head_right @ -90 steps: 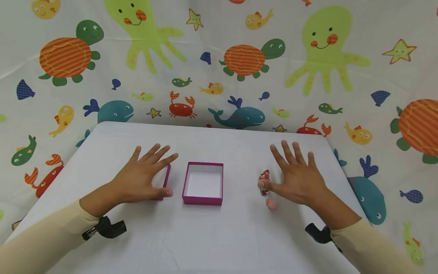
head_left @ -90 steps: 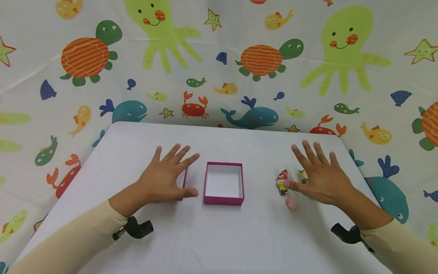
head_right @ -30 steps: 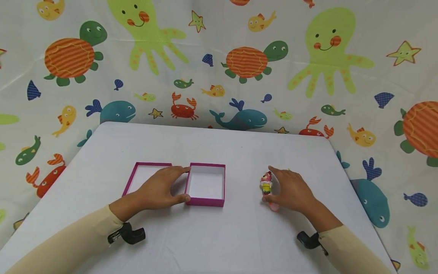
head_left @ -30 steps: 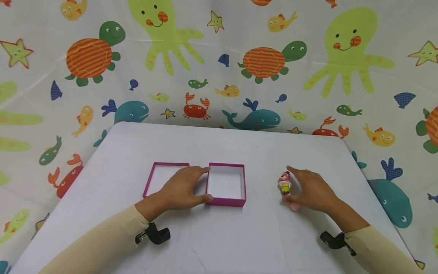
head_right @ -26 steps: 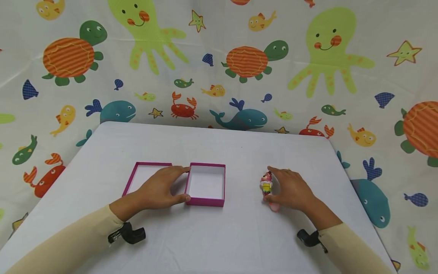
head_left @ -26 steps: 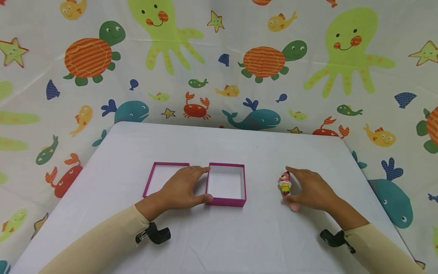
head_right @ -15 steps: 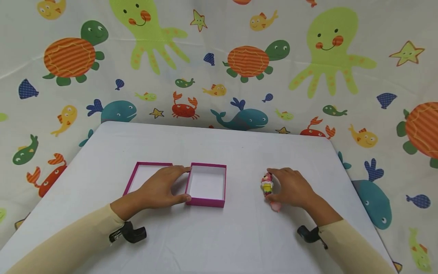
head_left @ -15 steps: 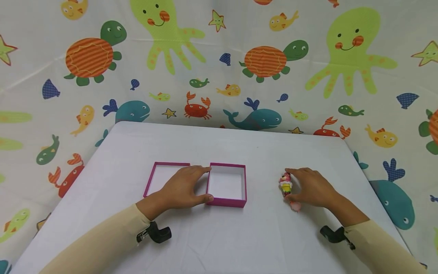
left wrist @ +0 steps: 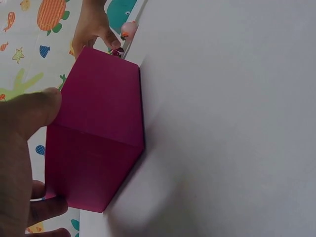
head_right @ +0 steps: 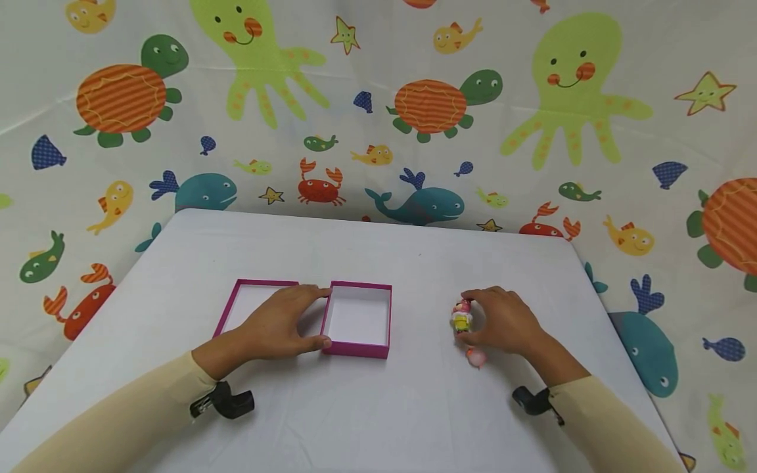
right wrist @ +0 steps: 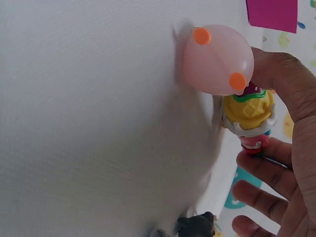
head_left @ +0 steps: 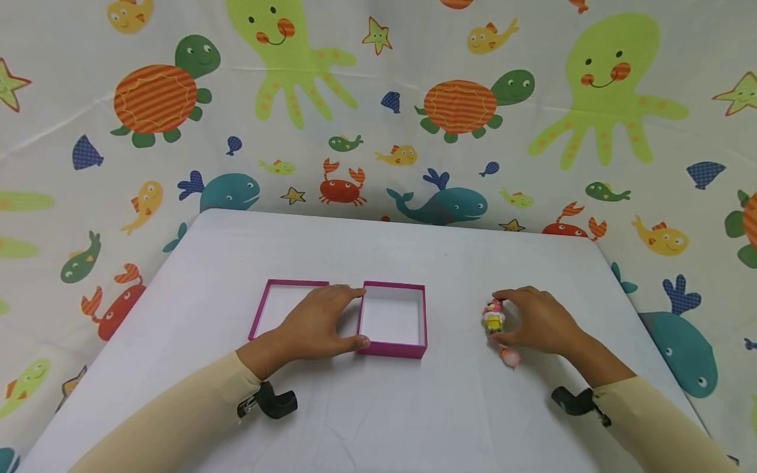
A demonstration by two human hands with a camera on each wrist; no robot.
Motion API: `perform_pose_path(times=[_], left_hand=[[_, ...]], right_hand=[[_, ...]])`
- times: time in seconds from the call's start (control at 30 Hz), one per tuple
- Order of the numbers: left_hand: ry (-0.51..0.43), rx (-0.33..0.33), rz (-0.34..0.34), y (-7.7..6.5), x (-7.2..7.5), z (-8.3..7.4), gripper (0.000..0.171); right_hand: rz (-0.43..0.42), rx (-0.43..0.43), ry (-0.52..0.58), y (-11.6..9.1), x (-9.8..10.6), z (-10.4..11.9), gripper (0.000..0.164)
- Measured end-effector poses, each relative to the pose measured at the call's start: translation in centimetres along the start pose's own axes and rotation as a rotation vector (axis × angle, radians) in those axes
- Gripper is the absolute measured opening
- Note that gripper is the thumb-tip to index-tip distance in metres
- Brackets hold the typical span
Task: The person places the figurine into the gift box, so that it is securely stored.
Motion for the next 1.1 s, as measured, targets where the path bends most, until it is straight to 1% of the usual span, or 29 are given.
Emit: perform_pose_path(times=[0.13,0.37,0.7,0.87,1.1], left_hand=[[0.001,0.006,0.007,0.0,0.0,0.0,0.091],[0.005,0.014,0.011,0.1,-0.1,0.1,0.092],[0.005,0.015,0.005,0.1,-0.3,0.2,0.093],[0.006,0.007,0.0,0.1,-0.2,0.2,0.093],[0.003,0.008,0.006,0.1,-0.1,0.1,0.092]], right_hand=[[-0.014,0.024,0.007,0.1,0.1,0.3,0.084],[-0.082,0.097,0.036,0.0,1.1,1.4,0.081],[-0.113,0.089,0.087,0.2,2.2,3.4,0.085],[-0.133,0.116,0.121,0.0,2.9,4.8,0.085],[-0.165,0.151,0.153,0.0,3.3,6.4,0.085]])
Point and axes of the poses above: each hand's wrist, its own y-axis towards the middle knuckle, its own x-axis out of the back of the hand, z = x × y, the point moved 8 cm from there along y, towards the middle knuckle, and after that the axes turned 15 degrees about -x, right-handed, at the moved point
